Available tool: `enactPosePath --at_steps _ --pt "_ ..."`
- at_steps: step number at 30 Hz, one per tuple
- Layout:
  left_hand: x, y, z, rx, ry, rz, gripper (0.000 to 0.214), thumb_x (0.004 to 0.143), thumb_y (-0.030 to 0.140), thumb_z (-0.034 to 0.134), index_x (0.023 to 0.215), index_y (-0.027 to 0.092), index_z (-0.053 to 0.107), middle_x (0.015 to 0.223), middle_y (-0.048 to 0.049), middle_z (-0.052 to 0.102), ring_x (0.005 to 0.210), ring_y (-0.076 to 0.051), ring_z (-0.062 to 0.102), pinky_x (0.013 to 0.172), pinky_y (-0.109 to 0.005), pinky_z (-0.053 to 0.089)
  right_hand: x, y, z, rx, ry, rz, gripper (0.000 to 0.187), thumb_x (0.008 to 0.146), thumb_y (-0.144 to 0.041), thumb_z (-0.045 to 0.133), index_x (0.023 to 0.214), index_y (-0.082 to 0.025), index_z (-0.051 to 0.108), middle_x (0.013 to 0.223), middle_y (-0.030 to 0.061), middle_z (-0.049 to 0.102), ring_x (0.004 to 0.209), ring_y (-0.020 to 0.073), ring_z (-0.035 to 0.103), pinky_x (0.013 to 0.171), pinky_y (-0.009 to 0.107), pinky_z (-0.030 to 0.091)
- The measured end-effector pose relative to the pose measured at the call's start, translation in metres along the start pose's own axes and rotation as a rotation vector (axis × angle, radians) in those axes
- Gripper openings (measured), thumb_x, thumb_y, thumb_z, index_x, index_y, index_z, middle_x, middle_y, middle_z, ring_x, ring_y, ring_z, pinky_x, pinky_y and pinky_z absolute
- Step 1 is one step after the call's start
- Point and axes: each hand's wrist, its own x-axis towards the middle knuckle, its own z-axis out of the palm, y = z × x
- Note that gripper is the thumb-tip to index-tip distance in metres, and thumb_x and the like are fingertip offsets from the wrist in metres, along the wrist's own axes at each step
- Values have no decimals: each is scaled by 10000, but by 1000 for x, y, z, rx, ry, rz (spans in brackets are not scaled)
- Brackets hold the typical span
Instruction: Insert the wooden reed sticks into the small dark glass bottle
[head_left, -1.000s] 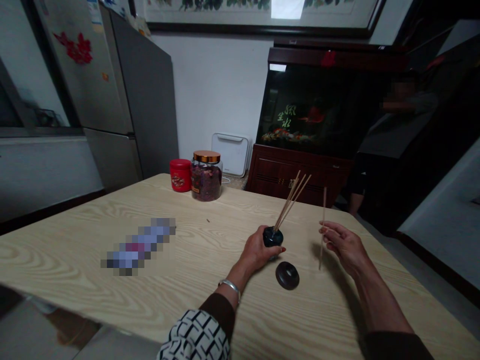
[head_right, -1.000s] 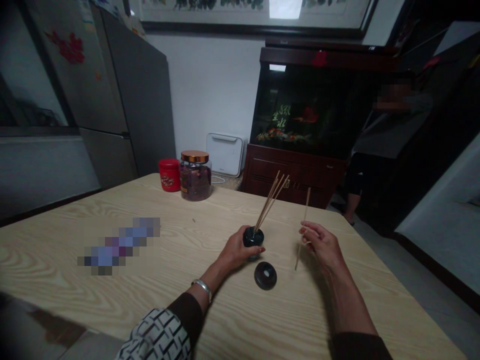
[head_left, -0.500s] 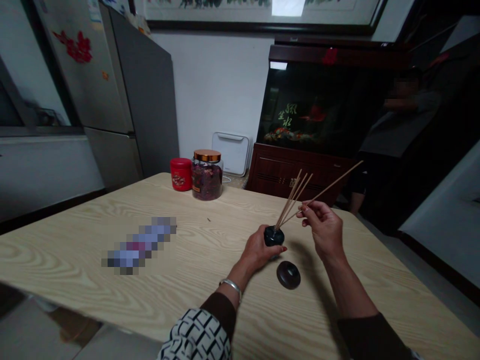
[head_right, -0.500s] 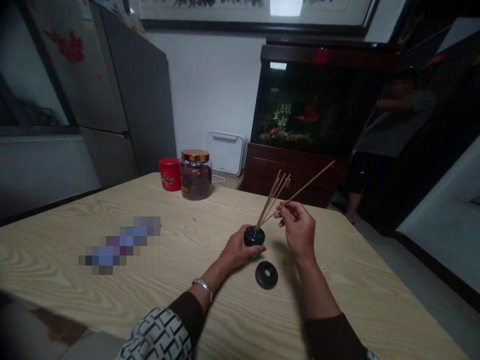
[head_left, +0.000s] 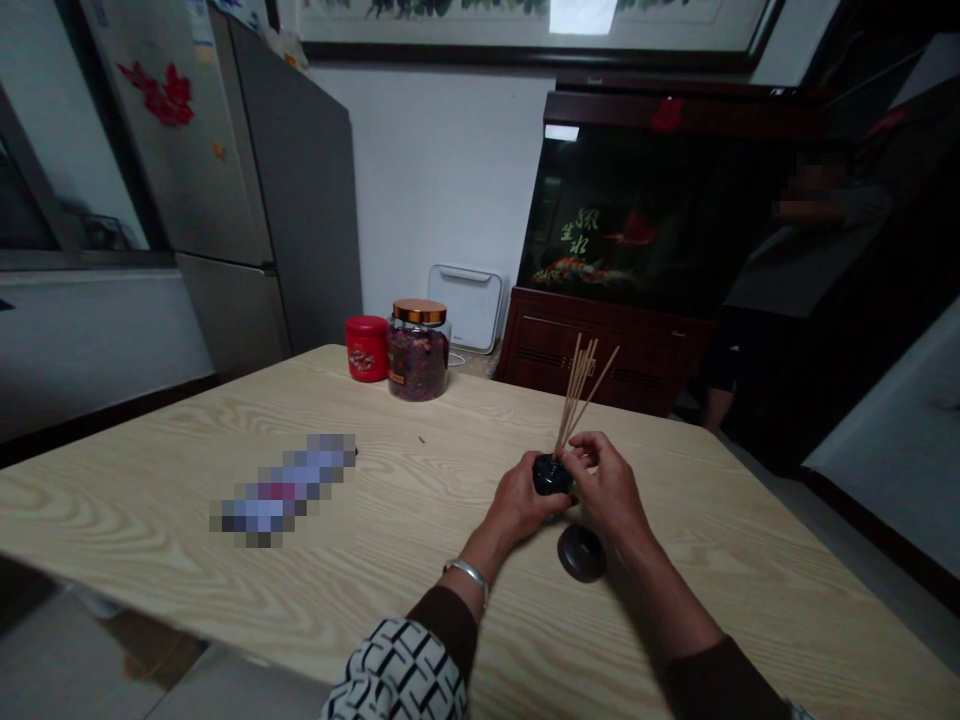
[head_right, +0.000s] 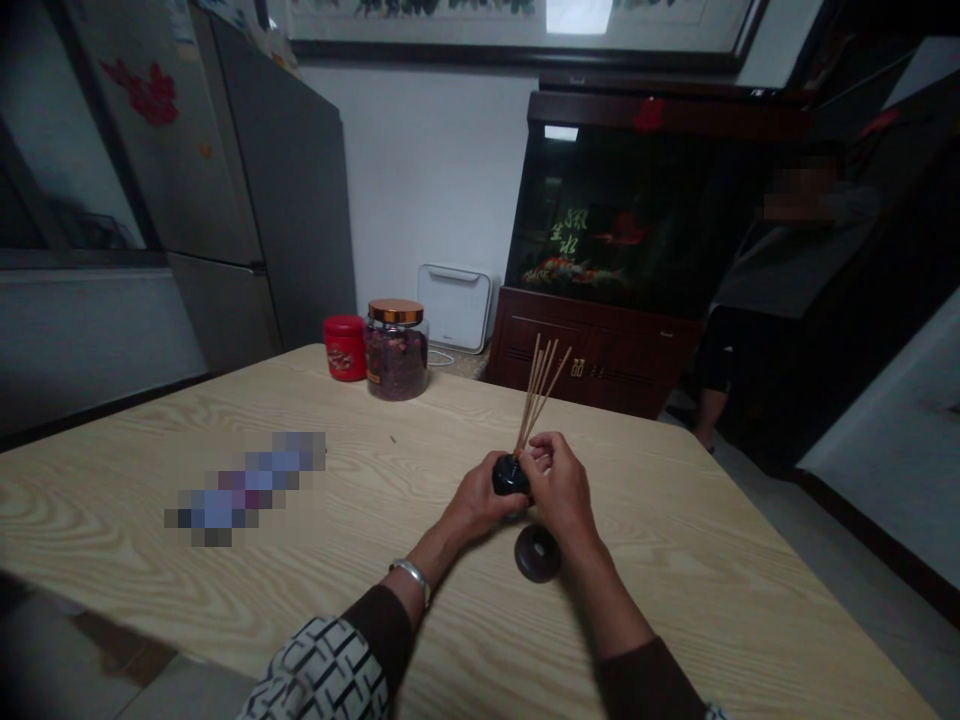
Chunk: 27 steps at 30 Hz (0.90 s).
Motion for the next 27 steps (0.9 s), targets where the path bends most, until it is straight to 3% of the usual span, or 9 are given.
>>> enactPosePath --at_steps 2,4,7,9,18,23,27 --pt "0 -2 1 -15 -1 11 799 608 391 837 1304 176 508 1167 -98 652 1048 -265 612 932 -374 472 -5 11 2 -24 8 47 505 738 -490 710 1132 -216 555 1003 58 652 860 211 617 741 336 488" --pt "0 -4 2 -23 16 41 1029 546 342 859 1434 152 376 1350 -152 539 1222 -312 517 1051 -424 403 -7 20 3 -15 -97 72 603 680 -483 756 1178 -212 550 1114 81 633 942 225 613 774 344 491" --pt "0 -9 0 12 10 64 1233 500 241 839 1530 115 173 1494 -206 361 1375 -360 344 1149 -477 291 -5 26 3 36 -345 54 501 686 -448 757 1101 -205 617 1063 62 667 947 222 624 827 349 482" --pt "-1 -11 -3 43 -14 57 1214 520 196 793 1540 105 141 1512 -215 329 1396 -372 303 1165 -492 264 0 26 4 53 -405 44 456 686 -444 761 1055 -203 642 977 41 692 909 220 634 827 348 477" --pt "-4 -6 -8 85 -19 -11 1058 618 142 656 1534 45 136 1557 -234 255 1455 -345 223 1213 -447 206 54 51 26 -96 -188 99 470 636 -479 765 1000 -195 676 878 40 706 834 227 645 773 341 471" --pt "-1 -13 -8 81 3 -12 923 670 129 611 1511 75 233 1498 -204 377 1385 -308 355 1181 -430 273 81 62 37 -96 -150 119 446 633 -482 759 968 -203 668 876 46 695 825 232 637 777 350 467" --pt "2 -20 -7 48 84 9 744 732 128 570 1445 87 360 1333 -171 540 1184 -248 539 1059 -372 405 66 67 34 -81 -78 136 673 606 -528 755 1150 -156 617 977 82 662 827 223 624 781 348 475"
